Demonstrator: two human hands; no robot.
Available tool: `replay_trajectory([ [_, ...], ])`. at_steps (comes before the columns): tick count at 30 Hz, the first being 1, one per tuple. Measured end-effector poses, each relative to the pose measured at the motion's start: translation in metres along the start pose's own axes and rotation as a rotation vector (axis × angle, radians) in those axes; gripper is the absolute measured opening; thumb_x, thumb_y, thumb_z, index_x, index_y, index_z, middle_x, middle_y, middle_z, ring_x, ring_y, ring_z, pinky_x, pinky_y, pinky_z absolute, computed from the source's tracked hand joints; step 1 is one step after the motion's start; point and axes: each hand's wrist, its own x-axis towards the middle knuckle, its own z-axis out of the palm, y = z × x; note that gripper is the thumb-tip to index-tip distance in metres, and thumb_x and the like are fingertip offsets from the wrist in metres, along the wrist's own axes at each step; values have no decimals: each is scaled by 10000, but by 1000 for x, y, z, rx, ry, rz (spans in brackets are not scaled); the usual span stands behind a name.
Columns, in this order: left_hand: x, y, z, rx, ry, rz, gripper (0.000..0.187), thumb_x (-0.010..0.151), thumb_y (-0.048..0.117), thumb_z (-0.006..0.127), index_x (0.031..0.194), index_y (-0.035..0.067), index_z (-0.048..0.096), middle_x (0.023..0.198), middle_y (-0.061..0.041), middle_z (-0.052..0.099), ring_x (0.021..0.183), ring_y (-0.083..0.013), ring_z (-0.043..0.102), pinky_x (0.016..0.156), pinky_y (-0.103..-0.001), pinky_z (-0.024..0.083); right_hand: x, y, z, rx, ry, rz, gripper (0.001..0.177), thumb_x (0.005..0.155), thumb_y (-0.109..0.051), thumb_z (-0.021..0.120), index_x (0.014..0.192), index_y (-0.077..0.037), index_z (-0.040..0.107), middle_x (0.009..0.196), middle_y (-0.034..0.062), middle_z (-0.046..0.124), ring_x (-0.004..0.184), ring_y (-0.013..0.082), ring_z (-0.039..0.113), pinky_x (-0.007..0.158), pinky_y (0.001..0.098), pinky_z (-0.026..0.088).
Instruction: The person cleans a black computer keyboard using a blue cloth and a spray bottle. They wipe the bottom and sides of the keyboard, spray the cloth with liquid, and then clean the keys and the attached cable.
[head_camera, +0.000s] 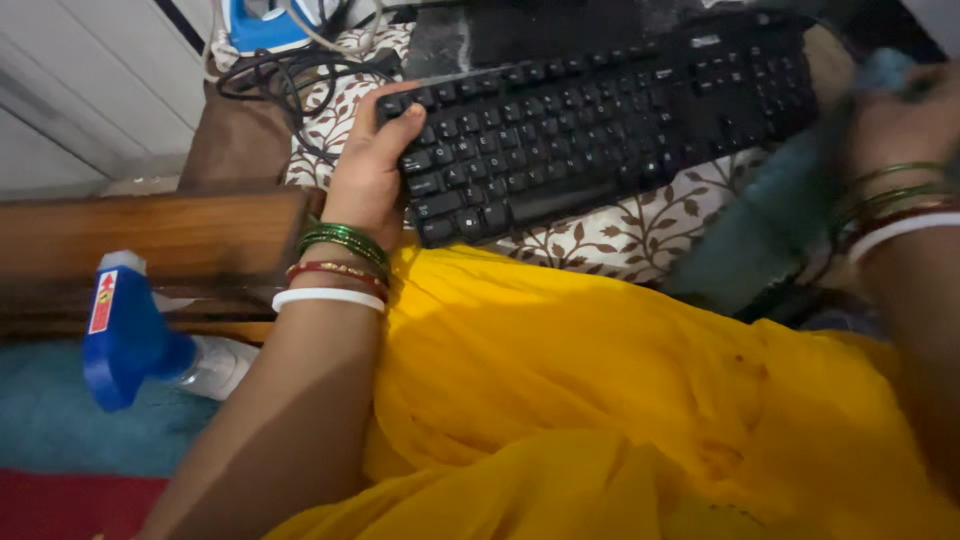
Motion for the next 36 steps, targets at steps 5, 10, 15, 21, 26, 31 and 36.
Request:
replay_trajectory([
  [5,6,0,1,-1,-10,40,326,992,65,689,1306,80,600,1135,-49,654,1017,-163,644,907,-343,568,16,27,14,-265,-129,-119,390,971,-115,604,1318,-284,663,1149,21,729,740,159,701,667,299,579],
  [10,40,-9,-8,201,257,-10,324,906,43,701,1221,86,640,1076,-64,710,891,-167,684,787,-346,600,33,39,16,-437,-115,-327,441,987,-77,566,1343,-318,663,1163,-10,730,726,135,703,656,272,587],
  [15,142,-66,-83,806,471,1,255,880,110,773,1132,117,732,1121,-95,755,958,-197,680,842,-336,552,93,71,9,-589,-27,-726,499,1003,-40,528,1369,-353,662,1177,-40,730,712,111,705,644,245,595],
  [21,258,-82,-167,1998,-282,474,259,1001,441,735,1166,243,763,1255,-86,725,1111,-373,666,920,-492,505,136,114,-25,167,-120,-1261,323,1006,-101,566,1316,-133,650,1130,87,697,941,196,706,948,350,561],
  [26,296,-55,-166,1744,15,40,493,820,476,804,1259,277,701,1271,-131,645,1129,-385,614,954,-476,459,-2,84,-110,899,-744,30,289,980,-164,603,1239,-57,673,1052,172,739,897,309,735,883,476,588],
  [31,296,-51,-162,1611,186,-19,353,1010,374,669,1240,108,708,1218,-159,718,1157,-344,670,981,-425,512,-98,17,-162,1046,-785,124,228,926,-166,666,1096,-15,693,929,131,719,812,281,695,818,471,589],
  [36,273,-63,-147,1369,437,59,264,1005,211,603,1192,47,690,1149,-201,728,1100,-343,691,939,-418,541,-120,-12,-172,1211,-695,44,152,966,-124,661,1058,-7,689,903,78,707,783,225,667,766,432,560],
])
